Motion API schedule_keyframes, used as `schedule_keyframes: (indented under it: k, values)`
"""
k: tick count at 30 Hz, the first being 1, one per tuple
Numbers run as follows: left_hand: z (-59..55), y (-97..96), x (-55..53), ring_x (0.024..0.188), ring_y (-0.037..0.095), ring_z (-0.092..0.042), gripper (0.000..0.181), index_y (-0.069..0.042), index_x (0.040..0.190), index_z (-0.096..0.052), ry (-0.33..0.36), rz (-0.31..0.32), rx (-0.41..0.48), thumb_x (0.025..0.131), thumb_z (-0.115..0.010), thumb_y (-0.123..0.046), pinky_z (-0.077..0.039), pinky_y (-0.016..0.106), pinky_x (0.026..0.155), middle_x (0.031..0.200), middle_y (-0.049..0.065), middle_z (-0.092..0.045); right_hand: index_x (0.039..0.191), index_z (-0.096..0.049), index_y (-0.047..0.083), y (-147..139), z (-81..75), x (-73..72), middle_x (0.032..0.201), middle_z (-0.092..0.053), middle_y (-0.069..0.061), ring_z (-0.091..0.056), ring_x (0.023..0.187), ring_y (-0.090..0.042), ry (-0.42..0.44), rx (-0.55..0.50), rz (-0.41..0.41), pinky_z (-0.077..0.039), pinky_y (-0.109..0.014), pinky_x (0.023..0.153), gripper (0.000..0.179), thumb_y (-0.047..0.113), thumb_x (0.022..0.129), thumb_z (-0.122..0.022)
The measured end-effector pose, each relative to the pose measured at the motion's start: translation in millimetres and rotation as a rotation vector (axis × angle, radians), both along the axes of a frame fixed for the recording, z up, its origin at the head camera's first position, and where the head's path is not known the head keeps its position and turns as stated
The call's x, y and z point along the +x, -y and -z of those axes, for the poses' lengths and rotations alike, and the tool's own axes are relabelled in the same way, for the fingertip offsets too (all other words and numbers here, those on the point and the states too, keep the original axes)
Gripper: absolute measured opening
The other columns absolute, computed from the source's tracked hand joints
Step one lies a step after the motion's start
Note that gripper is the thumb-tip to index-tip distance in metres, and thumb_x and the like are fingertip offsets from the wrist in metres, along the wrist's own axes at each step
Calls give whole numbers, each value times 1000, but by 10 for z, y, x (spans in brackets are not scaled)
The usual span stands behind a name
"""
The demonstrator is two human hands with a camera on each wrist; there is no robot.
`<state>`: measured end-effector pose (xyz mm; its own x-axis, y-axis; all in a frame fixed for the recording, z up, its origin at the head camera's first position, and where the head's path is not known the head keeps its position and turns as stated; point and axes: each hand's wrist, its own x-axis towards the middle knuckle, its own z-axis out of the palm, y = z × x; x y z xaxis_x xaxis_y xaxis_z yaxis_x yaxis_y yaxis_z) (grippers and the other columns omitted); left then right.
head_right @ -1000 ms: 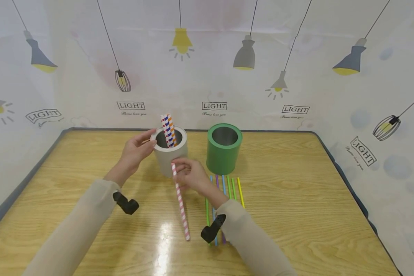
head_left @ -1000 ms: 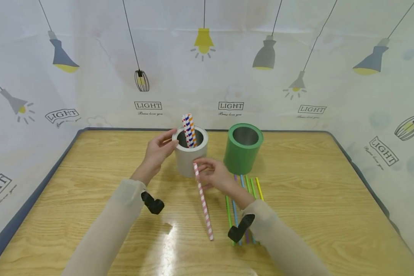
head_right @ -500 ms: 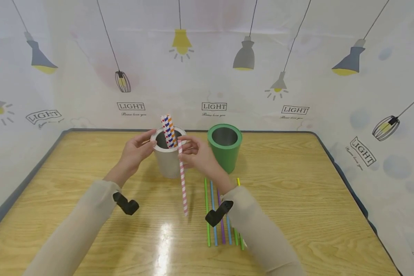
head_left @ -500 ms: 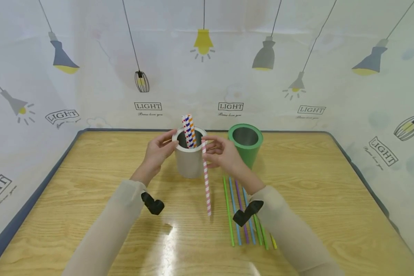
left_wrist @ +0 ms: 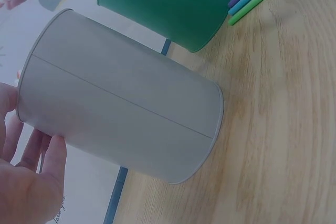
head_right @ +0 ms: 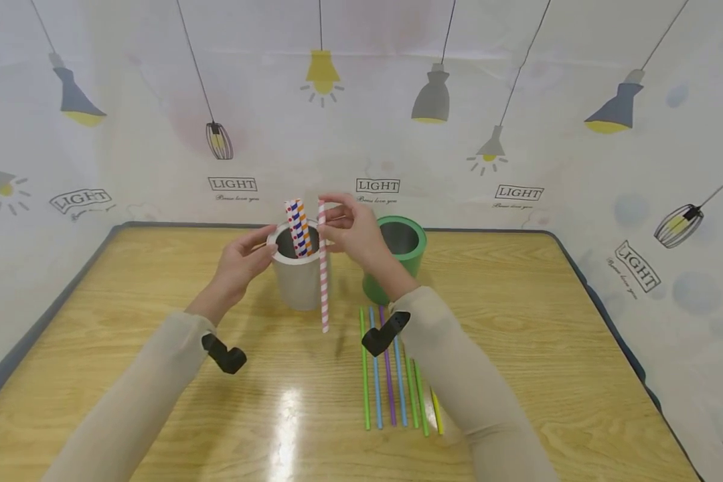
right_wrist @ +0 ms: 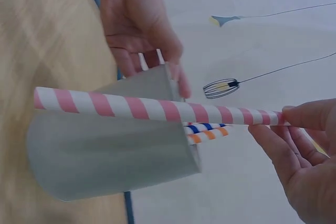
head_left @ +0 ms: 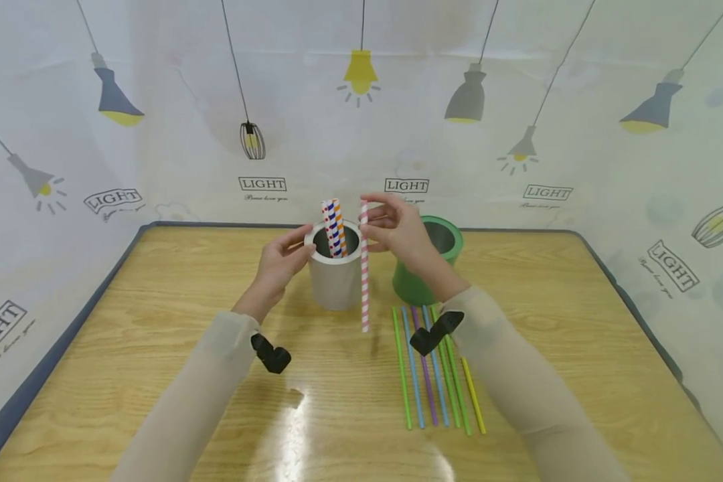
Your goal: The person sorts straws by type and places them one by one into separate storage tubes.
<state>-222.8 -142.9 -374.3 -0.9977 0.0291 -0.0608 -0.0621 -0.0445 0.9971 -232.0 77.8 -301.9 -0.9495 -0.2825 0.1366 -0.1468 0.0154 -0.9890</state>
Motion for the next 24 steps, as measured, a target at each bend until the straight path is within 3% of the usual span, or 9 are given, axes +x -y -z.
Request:
schedule_keyframes:
  k: [4, 12, 17, 24]
  values:
    - [-3, -17, -10, 119, 20, -46, 46, -12, 133, -49, -1, 2, 2, 88, -60, -10, -44, 28, 94, 134, 6, -45, 127, -50, 8, 5, -176, -98, 98, -55, -11, -58, 82, -19, -44, -18, 35, -57, -39, 65, 48, -6, 83, -62]
    - [-21, 7, 9, 118, 19, -47, 46, -14, 132, -50, 17, -14, -12, 88, -60, -12, -45, 30, 94, 134, 5, -46, 125, -52, 7, 31, -497, -225, 96, -59, -13, -61, 86, -25, -260, -36, 121, -57, -32, 60, 45, -4, 83, -63]
    - [-16, 9, 7, 118, 20, -47, 46, -13, 132, -50, 15, -7, 2, 88, -60, -11, -44, 29, 94, 135, 5, -45, 124, -53, 8, 46, -603, -280, 96, -59, -15, -61, 87, -26, -278, -86, 182, -57, -31, 59, 45, -6, 82, -63]
    - [-8, -5, 2, 118, 20, -46, 45, -13, 132, -50, 28, -8, 12, 88, -60, -10, -45, 28, 94, 135, 4, -45, 124, -52, 7, 72, -656, -377, 98, -58, -14, -58, 92, -33, -281, -107, 205, -57, -31, 63, 45, -6, 82, -61]
